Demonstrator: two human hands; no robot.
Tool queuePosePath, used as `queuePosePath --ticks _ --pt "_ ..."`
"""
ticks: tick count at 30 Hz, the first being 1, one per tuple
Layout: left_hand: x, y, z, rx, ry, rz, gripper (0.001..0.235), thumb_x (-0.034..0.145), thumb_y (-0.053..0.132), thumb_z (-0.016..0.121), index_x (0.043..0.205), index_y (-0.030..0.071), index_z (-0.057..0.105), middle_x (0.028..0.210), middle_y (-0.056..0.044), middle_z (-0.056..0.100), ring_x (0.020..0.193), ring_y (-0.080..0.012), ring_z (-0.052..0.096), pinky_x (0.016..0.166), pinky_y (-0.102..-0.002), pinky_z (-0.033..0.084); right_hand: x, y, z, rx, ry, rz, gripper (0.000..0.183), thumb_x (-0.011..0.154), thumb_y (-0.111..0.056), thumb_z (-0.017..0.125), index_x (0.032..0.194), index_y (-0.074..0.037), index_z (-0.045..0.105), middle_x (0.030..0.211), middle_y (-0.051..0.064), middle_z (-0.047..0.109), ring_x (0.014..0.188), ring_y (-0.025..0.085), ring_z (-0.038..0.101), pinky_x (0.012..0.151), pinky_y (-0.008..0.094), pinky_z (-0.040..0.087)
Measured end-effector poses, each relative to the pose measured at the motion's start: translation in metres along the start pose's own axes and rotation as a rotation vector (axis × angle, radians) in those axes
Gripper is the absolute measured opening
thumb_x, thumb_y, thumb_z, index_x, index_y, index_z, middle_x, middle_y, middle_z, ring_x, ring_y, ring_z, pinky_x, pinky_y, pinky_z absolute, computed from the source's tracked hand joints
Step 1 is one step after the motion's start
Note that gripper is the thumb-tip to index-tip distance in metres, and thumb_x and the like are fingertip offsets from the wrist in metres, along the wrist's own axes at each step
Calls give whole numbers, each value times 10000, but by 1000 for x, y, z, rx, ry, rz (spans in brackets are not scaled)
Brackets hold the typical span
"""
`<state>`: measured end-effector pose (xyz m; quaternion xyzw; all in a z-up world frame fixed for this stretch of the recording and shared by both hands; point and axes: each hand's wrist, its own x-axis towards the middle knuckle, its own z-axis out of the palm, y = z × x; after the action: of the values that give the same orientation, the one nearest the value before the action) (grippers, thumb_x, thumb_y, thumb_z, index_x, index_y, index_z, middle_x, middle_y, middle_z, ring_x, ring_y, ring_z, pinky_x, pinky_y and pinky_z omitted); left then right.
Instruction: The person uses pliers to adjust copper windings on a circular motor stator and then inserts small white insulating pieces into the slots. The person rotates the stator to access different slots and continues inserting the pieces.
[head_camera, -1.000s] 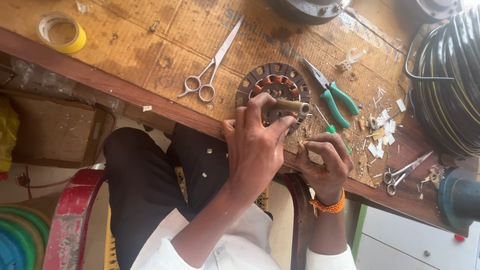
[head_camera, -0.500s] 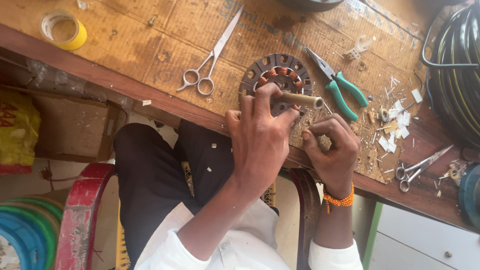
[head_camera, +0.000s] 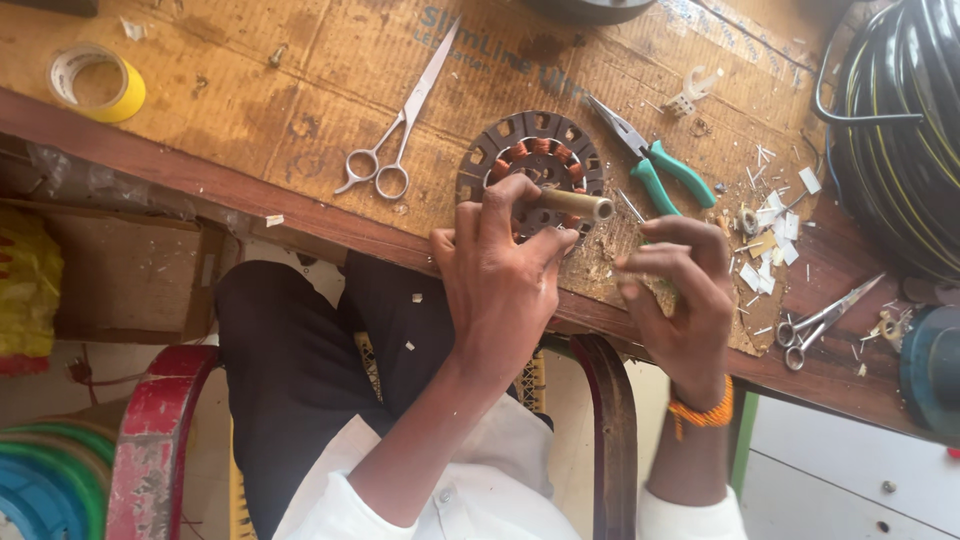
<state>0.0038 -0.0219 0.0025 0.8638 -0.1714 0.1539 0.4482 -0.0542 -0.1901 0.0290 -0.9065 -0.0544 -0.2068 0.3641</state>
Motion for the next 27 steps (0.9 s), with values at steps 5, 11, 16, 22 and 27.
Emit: queuePosePath --ticks 5,11,16,22,27 --pt "-2 -2 3 -3 15 4 191 777 158 865 944 235 812 1247 33 547 1095 -197 527 894 -457 344 11 -15 -23 -421 -290 -203 364 808 -201 790 1152 -109 715 1191 113 593 1140 325 538 991 459 482" --pt "-1 -3 2 -35 29 -7 162 799 163 860 946 211 811 1255 25 545 1104 -205 526 889 -461 349 30 -24 -35 -626 -665 -104 468 848 -299 771 1256 -116 632 996 87 621 966 295 584 862 441 485" --pt "-5 -6 4 -95 50 -33 186 784 144 853 950 217 812 1267 26 539 1119 -196 524 914 -464 355 23 -42 -36 -450 -883 203 436 860 -314 768 1237 -147 628 777 50 664 713 227 654 666 390 535" --pt "-11 -10 9 -123 88 -17 228 789 130 865 993 219 810 1310 41 541 1112 -185 516 928 -454 347 22 -31 -25 -125 -467 187 619 881 -184 727 1457 -104 513 836 64 712 631 188 648 617 347 550" --pt "-10 -9 8 -89 75 -1 280 737 107 851 995 208 815 1314 17 545 1106 -199 525 909 -460 356 25 -26 -33 -654 -671 202 239 976 -249 702 1200 -187 646 710 66 671 644 171 606 594 363 486"
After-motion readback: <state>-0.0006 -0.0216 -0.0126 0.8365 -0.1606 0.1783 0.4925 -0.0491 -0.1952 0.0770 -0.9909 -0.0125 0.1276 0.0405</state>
